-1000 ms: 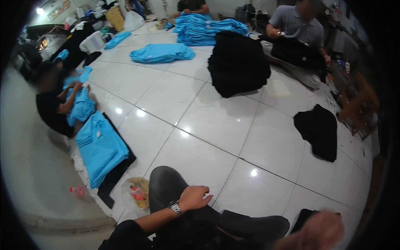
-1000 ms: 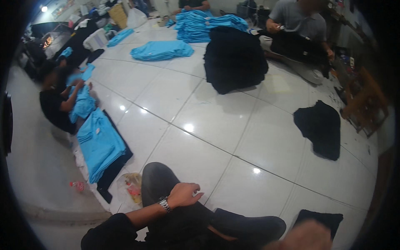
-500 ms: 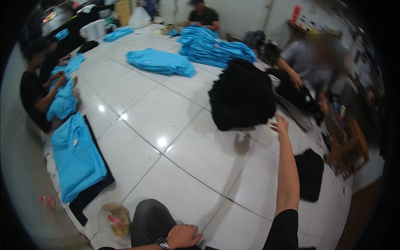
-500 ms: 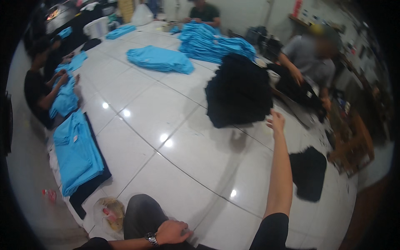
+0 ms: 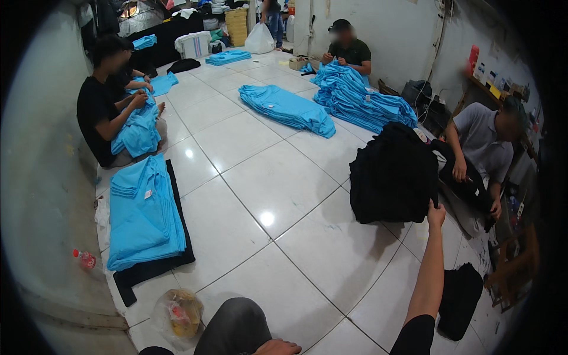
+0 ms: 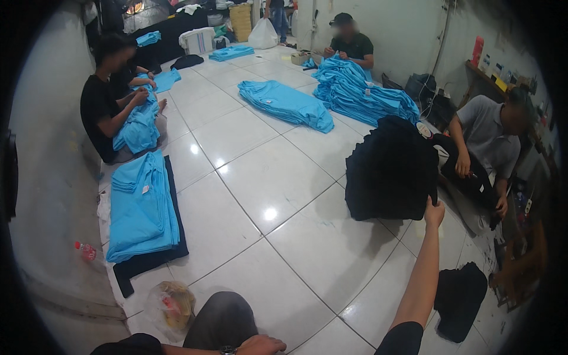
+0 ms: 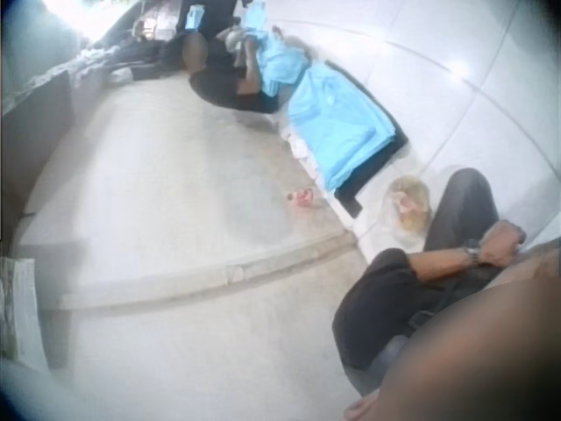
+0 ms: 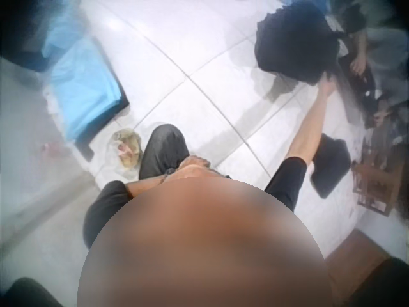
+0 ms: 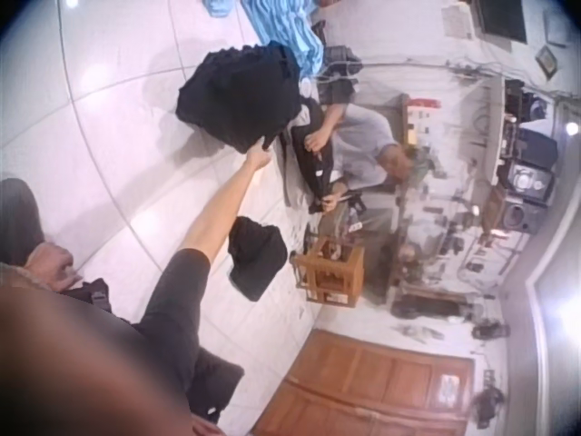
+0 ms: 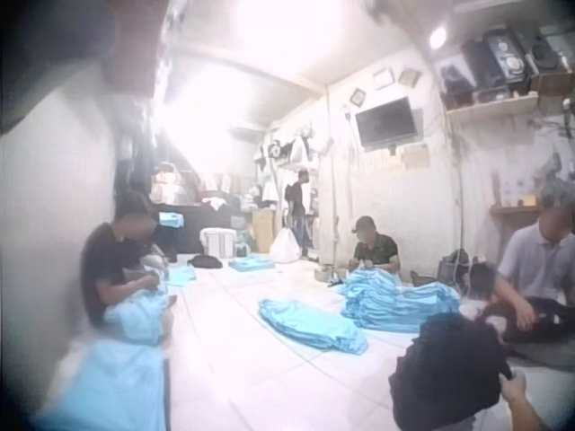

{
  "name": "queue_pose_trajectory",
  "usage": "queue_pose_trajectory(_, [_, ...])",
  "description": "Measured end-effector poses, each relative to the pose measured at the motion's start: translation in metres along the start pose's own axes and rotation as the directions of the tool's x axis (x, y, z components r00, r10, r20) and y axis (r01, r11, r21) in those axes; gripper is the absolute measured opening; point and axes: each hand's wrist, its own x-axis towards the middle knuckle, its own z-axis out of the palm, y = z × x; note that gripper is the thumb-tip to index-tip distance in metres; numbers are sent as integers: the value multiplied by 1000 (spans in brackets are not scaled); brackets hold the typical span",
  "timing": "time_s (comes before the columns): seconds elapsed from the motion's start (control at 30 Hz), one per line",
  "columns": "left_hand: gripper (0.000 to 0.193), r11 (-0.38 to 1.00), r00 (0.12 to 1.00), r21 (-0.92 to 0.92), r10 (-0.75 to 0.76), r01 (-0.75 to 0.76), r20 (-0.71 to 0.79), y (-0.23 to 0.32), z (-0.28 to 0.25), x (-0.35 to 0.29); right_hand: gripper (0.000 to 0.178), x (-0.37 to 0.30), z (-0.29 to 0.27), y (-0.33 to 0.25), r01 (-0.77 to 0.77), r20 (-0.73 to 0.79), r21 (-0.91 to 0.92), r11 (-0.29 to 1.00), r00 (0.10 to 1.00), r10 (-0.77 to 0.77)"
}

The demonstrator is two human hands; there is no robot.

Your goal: The person folds black t-shirts by hand on a tiled floor, smoothing each garment and stacking them into a pile. Other workers nearby fold light blue shirts in the same room.

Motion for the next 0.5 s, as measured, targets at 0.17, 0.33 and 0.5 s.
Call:
queue_pose_trajectory(0.17, [31,991,999,126,-53,51,12,13,-13,-6,27,-21,-5,-22,75,-126,285,956,991,-41])
queue_pose_trajectory(0.33, [49,997,993,80,-4,14,-121,32,-34,-21,21,-73,-59,-36,-52,3,802,595,997,83])
queue_pose_trajectory(0.5, [65,985,991,111,134,-133,3,19,-34,-16,18,-172,-141,5,-254,126,877,408,941,315])
